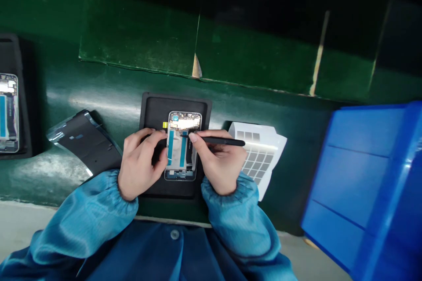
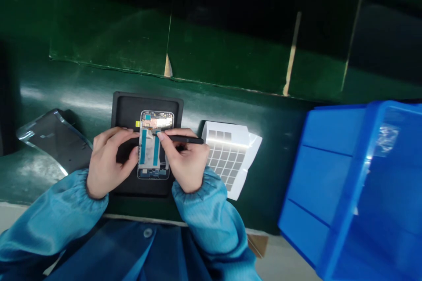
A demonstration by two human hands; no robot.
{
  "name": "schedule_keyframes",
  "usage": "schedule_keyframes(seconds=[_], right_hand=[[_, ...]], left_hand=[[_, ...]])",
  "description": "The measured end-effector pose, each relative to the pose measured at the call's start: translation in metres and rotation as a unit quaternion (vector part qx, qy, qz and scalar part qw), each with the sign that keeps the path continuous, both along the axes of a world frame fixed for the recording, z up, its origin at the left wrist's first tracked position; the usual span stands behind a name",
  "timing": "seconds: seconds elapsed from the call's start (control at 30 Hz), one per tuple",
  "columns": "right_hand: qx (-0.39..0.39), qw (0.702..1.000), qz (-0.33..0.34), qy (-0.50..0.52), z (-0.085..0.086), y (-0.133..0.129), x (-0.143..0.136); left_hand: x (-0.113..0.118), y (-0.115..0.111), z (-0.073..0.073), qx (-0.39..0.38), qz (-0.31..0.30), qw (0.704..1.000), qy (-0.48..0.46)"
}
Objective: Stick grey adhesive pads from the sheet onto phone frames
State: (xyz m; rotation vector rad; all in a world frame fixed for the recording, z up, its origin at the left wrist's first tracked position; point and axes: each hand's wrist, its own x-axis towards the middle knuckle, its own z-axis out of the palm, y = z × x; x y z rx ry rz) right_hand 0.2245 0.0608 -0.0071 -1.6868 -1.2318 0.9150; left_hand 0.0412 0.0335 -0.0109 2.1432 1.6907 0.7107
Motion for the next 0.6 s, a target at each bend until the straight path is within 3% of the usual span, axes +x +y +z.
schedule_keyframes(seconds=[0.6], right_hand=[[0.005,1.0,-0.001,0.008,-0.0011,-0.0008,0.0003]], left_hand=[[0.0004,-0.0005,0.0004,0.001,-0.001,1.0,0.0]])
